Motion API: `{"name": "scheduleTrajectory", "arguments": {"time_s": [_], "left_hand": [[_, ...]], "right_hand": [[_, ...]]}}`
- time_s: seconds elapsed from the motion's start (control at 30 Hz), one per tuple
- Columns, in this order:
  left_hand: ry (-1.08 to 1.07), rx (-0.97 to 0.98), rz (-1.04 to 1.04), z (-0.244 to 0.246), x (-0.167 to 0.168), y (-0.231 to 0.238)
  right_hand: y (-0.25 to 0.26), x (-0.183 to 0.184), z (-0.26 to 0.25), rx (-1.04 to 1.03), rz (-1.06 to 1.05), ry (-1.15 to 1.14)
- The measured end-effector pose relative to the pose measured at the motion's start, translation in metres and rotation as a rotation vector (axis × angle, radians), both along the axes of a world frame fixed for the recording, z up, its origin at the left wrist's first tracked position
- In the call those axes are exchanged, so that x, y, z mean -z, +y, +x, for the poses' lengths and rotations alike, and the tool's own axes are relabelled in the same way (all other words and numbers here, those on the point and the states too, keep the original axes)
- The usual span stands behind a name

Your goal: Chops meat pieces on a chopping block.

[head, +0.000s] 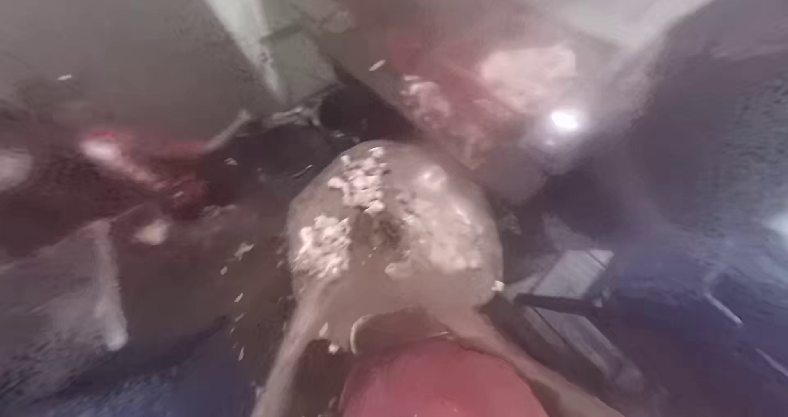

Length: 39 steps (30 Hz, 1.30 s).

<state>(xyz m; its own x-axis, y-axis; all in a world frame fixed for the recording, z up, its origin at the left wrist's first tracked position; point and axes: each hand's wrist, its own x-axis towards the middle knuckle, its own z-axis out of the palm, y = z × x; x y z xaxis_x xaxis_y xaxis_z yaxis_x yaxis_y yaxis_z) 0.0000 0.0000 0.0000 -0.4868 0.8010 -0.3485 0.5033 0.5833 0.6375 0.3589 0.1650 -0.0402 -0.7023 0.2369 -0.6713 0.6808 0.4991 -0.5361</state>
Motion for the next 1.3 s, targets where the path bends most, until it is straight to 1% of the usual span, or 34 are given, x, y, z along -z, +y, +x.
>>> {"name": "scheduleTrajectory", "arguments": {"time_s": [0.03,0.07,0.1,0.13,0.17,0.2,0.27,0.3,0.33,0.37,0.4,0.43,0.5,0.53,0.6,0.67,0.73,0.77,0.83,0.9,0.97,1.03,1.07,1.1,1.13,1.2,1.23,1.3], "left_hand": [[-0.067,0.067,-0.028,0.023,-0.001,0.030],[-0.064,0.134,-0.034,0.044,0.009,0.053],[0.052,0.211,-0.041,0.063,0.021,0.069],[0.195,0.282,-0.046,0.079,0.034,0.079],[0.247,0.334,-0.038,0.090,0.040,0.087],[0.219,0.362,-0.045,0.099,0.038,0.092],[0.148,0.346,-0.063,0.101,0.042,0.088],[0.143,0.324,-0.073,0.094,0.043,0.082],[0.143,0.309,-0.063,0.085,0.051,0.074],[0.125,0.278,-0.073,0.073,0.053,0.068],[0.048,0.238,-0.086,0.060,0.047,0.062],[-0.038,0.180,-0.082,0.046,0.042,0.056],[-0.146,0.041,-0.036,0.017,0.022,0.040],[-0.128,-0.045,-0.008,0.001,0.010,0.034],[-0.025,-0.195,0.082,-0.030,-0.008,0.024],[0.096,-0.276,0.184,-0.054,-0.019,0.021],[0.224,-0.252,0.194,-0.073,-0.015,0.033],[0.264,-0.213,0.155,-0.079,-0.007,0.039],[0.296,-0.125,0.063,-0.088,0.017,0.048],[0.298,-0.074,0.053,-0.093,0.034,0.052],[0.316,-0.087,0.111,-0.094,0.025,0.055],[0.289,-0.136,0.188,-0.089,0.015,0.061],[0.231,-0.152,0.215,-0.082,0.006,0.070],[0.160,-0.130,0.228,-0.068,-0.004,0.082],[0.078,-0.060,0.224,-0.050,-0.011,0.097],[-0.067,0.197,0.234,-0.006,-0.010,0.133],[-0.077,0.353,0.214,0.020,-0.004,0.152],[-0.009,0.645,0.221,0.066,0.019,0.186]], "right_hand": [[-0.003,0.011,0.003,-0.082,0.084,0.026],[-0.006,0.017,0.003,-0.129,0.158,0.037],[-0.008,0.022,0.004,-0.167,0.228,0.052],[-0.009,0.028,0.006,-0.179,0.288,0.085],[-0.009,0.027,0.006,-0.173,0.329,0.122],[-0.011,0.023,0.007,-0.157,0.354,0.140],[-0.017,0.019,0.010,-0.135,0.383,0.115],[-0.021,0.024,0.014,-0.113,0.410,0.111],[-0.026,0.028,0.017,-0.072,0.418,0.102],[-0.028,0.030,0.018,-0.004,0.377,0.063],[-0.030,0.028,0.017,0.057,0.329,0.044],[-0.031,0.027,0.018,0.058,0.330,0.053],[-0.030,0.032,0.021,-0.027,0.377,0.067],[-0.027,0.030,0.019,-0.060,0.393,0.055],[-0.025,0.023,0.014,-0.088,0.416,0.061],[-0.025,0.017,0.012,-0.111,0.415,0.079],[-0.019,0.023,0.012,-0.141,0.402,0.048],[-0.017,0.027,0.011,-0.156,0.382,0.021],[-0.016,0.032,0.009,-0.168,0.368,-0.007],[-0.015,0.021,0.007,-0.162,0.345,-0.062],[-0.017,0.008,0.004,-0.112,0.360,-0.032],[-0.026,0.012,0.009,-0.074,0.403,0.060],[-0.028,0.016,0.011,-0.063,0.439,0.123],[-0.028,0.020,0.013,-0.056,0.465,0.171],[-0.028,0.021,0.014,-0.049,0.471,0.186],[-0.026,0.023,0.012,-0.054,0.438,0.085],[-0.025,0.022,0.007,-0.060,0.395,-0.021],[-0.023,0.014,-0.002,0.000,0.344,-0.108]]}}
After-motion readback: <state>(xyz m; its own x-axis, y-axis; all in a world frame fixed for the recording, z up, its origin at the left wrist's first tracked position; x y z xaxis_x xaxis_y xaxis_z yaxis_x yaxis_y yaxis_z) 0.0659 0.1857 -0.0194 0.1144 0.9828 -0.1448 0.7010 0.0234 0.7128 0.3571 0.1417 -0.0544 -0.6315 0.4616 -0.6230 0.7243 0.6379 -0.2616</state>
